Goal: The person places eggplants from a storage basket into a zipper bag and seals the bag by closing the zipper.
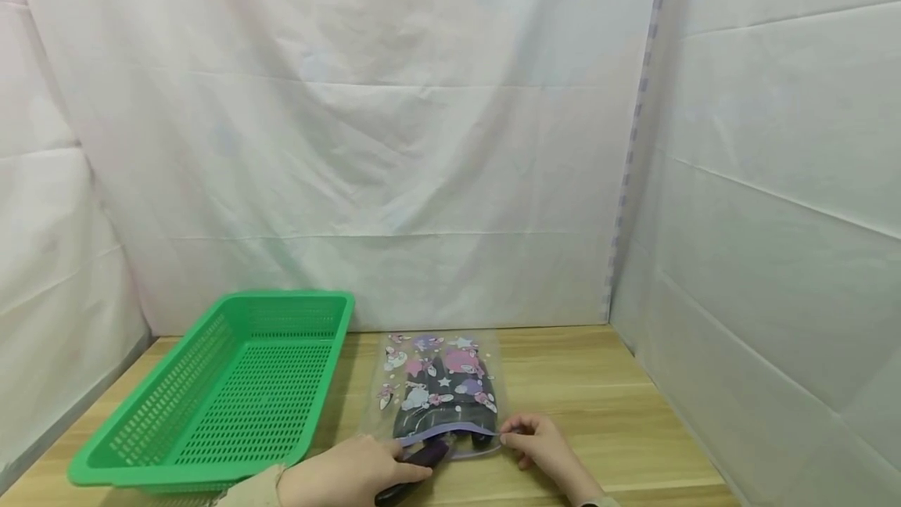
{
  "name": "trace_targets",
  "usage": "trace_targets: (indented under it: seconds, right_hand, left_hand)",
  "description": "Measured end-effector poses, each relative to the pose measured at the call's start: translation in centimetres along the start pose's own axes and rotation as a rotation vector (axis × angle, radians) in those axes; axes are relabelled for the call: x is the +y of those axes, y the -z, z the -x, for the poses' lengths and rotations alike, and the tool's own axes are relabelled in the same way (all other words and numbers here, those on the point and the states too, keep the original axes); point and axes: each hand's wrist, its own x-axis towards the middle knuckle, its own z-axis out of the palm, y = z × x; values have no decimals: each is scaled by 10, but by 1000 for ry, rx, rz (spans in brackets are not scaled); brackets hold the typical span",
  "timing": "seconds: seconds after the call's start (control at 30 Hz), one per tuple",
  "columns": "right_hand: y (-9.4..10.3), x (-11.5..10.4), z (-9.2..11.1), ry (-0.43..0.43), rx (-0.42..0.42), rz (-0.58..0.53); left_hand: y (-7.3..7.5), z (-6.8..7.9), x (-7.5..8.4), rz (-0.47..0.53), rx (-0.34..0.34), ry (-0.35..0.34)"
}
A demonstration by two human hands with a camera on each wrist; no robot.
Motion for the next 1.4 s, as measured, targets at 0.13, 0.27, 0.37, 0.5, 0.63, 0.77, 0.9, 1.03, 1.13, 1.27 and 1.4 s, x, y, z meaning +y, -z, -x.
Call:
trace_targets:
  seconds: [0.13,0.27,0.37,0.5,0.63,0.77,0.9,1.03,1.13,1.27,1.4]
  right_hand:
    - [-1,1,0,-8,-3,2]
    - [-3,-11,4,-14,-3,-2]
    - [-2,-13,5,-17,-6,-10]
    - [0,-1,1,-16,2,-6]
    - [1,1,0,-13,11,0]
    - [1,1,0,-15,13,3]
    - [1,1,0,-17,14,0]
    - [0,-3,2,-17,10,-10]
    - [-1,-11,5,-9,6,-14]
    - [-2,-18,8,-2,4,-16]
    - [-2,-9,4,-18,5,-14]
  left_hand:
    - [-4,0,-2,-14,-6,13]
    - [-7,-1,-2,-33,14,13]
    - [-9,-1,-2,-45,25,13]
    - [-11,-4,-1,-39,7,31]
    - [-12,-8,0,-43,-14,59]
    - [-13,-10,1,-47,-4,77]
    - [-12,-12,3,-5,-1,80]
    - [-13,-14,3,37,-3,80]
    - [-14,-16,4,50,5,81]
    - [-15,-21,7,68,17,96]
    - [-15,-24,11,83,21,126]
